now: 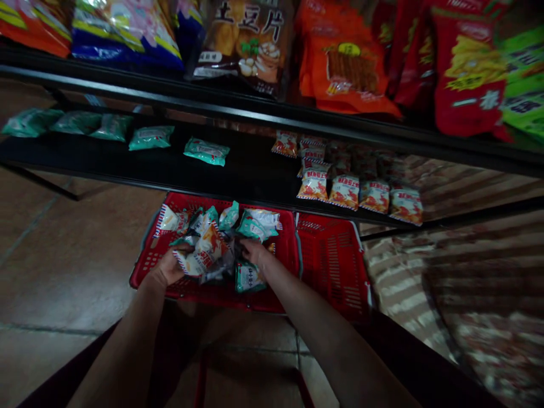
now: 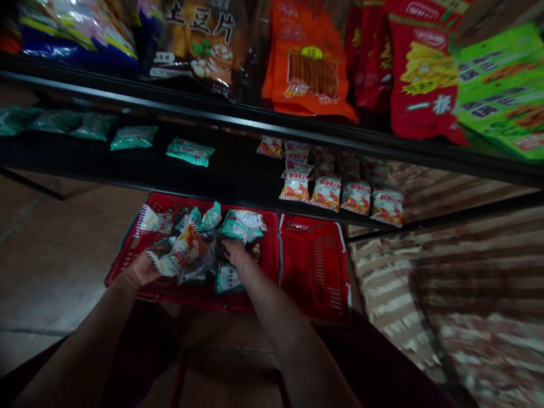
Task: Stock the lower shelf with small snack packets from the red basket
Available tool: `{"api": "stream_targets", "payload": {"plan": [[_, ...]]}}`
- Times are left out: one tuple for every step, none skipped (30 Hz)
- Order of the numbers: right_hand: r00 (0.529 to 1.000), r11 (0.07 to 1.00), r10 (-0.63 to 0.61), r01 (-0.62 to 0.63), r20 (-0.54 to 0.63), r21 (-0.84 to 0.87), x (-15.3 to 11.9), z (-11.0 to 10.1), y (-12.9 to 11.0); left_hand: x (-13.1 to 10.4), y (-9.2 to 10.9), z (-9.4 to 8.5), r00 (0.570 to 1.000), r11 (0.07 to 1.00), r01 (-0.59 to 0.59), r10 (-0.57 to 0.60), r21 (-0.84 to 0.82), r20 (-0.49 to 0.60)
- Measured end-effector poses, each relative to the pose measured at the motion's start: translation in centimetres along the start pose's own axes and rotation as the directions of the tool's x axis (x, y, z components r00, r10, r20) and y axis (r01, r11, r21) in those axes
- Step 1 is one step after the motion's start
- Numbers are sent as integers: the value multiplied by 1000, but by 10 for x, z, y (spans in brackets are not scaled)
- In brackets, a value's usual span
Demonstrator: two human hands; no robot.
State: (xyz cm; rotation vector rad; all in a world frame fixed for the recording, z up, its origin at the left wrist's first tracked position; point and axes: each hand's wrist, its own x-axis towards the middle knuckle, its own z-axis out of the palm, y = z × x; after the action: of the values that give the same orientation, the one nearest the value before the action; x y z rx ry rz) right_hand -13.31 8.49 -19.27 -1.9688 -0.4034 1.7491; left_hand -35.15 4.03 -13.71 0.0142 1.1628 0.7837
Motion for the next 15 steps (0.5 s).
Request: {"api": "stream_targets", "payload": {"plan": [[1000, 999, -29, 29, 5, 12, -8, 1, -3, -7, 6, -2, 1000, 1000, -11, 11, -1, -6], [998, 998, -57, 57, 7, 23, -16, 2, -5, -14, 11, -3, 1000, 1000, -11, 11, -6, -15], [997, 996, -80, 80, 6, 31, -23, 1, -7, -21, 15, -4, 1000, 1000, -12, 12, -12, -21], [995, 994, -99, 99, 3, 38, -30, 0, -8, -26, 18, -4, 999, 999, -27, 27, -16, -24], [993, 992, -115, 115, -2, 43, -37, -2, -9, -32, 20, -3, 999, 999, -41, 41, -19, -24], [992, 991, -127, 127, -4, 48, -43, -4, -9, -37, 21, -1, 998, 999, -51, 50, -18, -23], [990, 989, -138, 138, -4, 53, -49, -7, -8, -41, 21, 0, 998, 998, -58, 57, -15, -23], [989, 987, -149, 149, -1, 58, -54, -10, -7, -45, 21, 2, 998, 998, -66, 66, -12, -24], [987, 985, -160, 159, 3, 64, -59, -13, -4, -49, 20, 4, 997, 997, -74, 74, -12, -25], [986, 983, -169, 168, 9, 68, -63, -16, -1, -52, 20, 5, 997, 997, -77, 77, -11, -26], [984, 982, -178, 177, 15, 71, -67, -19, 2, -55, 20, 6, 996, 996, -85, 84, -11, -25], [982, 980, -188, 187, 20, 71, -71, -21, 7, -58, 20, 6, 995, 995, -100, 99, -13, -19], [980, 978, -200, 198, 23, 67, -73, -23, 11, -60, 20, 6, 993, 993, -117, 117, -14, -15], [977, 976, -212, 211, 25, 59, -75, -23, 16, -62, 20, 6, 992, 992, -127, 127, -13, -19], [974, 973, -227, 225, 28, 49, -76, -23, 21, -63, 21, 6, 991, 991, -130, 130, -10, -35]]}}
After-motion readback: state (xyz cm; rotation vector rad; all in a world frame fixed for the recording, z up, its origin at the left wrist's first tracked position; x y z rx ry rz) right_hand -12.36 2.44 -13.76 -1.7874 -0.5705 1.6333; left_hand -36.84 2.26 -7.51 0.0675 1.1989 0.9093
